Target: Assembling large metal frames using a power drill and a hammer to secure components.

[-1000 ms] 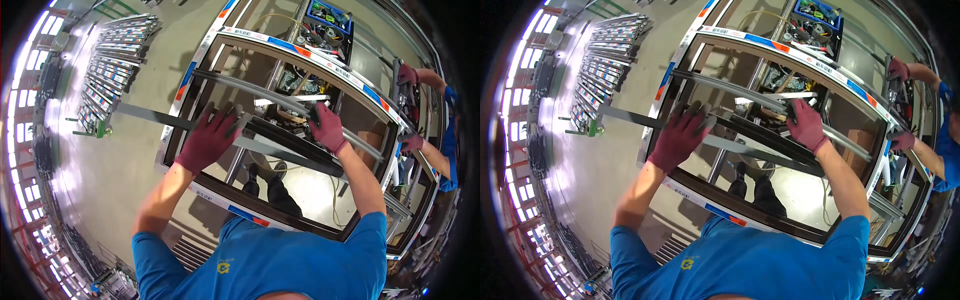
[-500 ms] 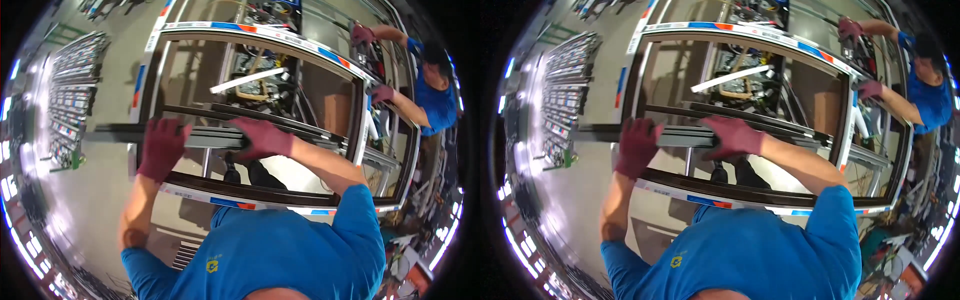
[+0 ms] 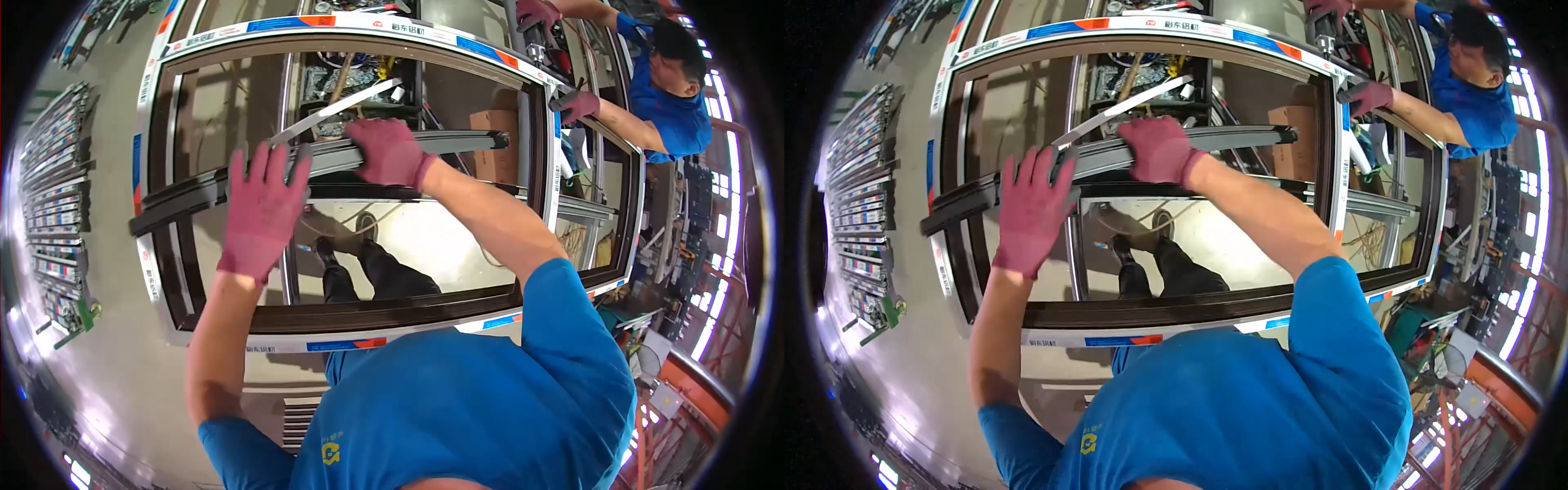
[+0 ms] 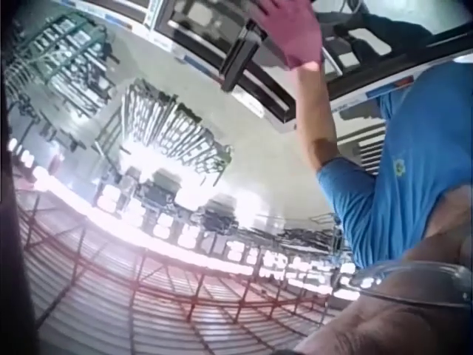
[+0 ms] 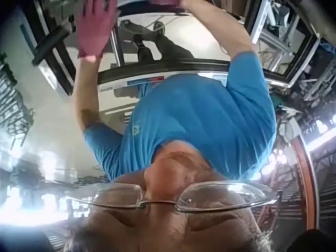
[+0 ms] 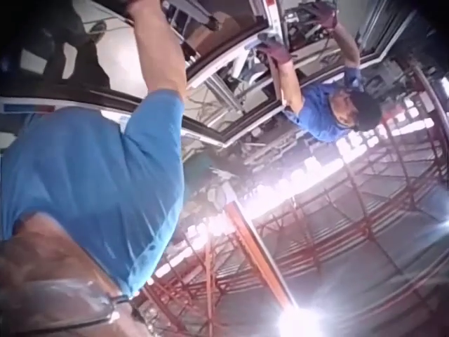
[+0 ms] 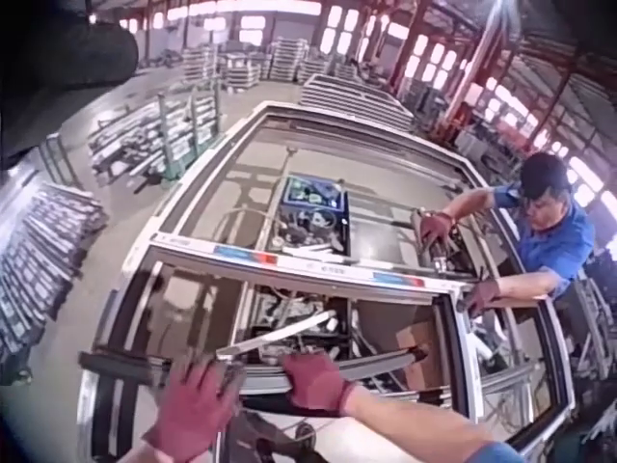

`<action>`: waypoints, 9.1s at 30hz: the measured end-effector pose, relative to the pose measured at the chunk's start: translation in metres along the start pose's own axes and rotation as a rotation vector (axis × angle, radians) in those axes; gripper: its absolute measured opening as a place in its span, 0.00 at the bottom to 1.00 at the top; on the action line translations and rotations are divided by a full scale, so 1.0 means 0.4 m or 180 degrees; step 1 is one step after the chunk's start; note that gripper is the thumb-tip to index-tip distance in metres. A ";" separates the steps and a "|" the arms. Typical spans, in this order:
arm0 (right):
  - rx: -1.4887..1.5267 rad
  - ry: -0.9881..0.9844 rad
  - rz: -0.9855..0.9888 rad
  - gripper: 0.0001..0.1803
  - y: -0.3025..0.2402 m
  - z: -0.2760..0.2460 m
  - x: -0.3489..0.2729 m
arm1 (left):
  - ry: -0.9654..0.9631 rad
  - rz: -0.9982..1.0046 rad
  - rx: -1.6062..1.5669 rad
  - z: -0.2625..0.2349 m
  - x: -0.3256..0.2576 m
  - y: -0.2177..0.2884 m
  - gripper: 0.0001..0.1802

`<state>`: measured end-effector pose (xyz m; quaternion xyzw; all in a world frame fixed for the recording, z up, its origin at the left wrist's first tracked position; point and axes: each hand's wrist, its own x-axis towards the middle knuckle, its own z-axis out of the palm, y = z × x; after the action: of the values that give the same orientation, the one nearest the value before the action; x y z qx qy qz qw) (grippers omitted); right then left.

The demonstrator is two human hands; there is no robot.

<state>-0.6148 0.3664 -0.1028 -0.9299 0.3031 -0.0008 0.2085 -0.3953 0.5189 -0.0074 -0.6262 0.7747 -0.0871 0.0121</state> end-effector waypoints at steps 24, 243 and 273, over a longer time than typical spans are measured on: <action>0.0524 -0.1952 0.1908 0.30 0.859 0.462 -0.403 | -0.1223 -0.1413 -0.2012 0.069 -0.523 0.150 0.25; 0.1157 0.1193 0.4852 0.40 -0.833 0.059 0.952 | -0.1880 0.5161 0.0357 0.459 1.537 -1.317 0.29; 0.1161 0.1233 0.4754 0.42 -0.830 0.064 0.950 | -0.1846 0.5076 0.0312 0.440 1.534 -1.321 0.29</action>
<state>-0.1144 0.4043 -0.0448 -0.4149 0.8728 -0.0721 0.2466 0.0065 -0.2049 -0.0458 0.1108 0.9458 0.0779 0.2950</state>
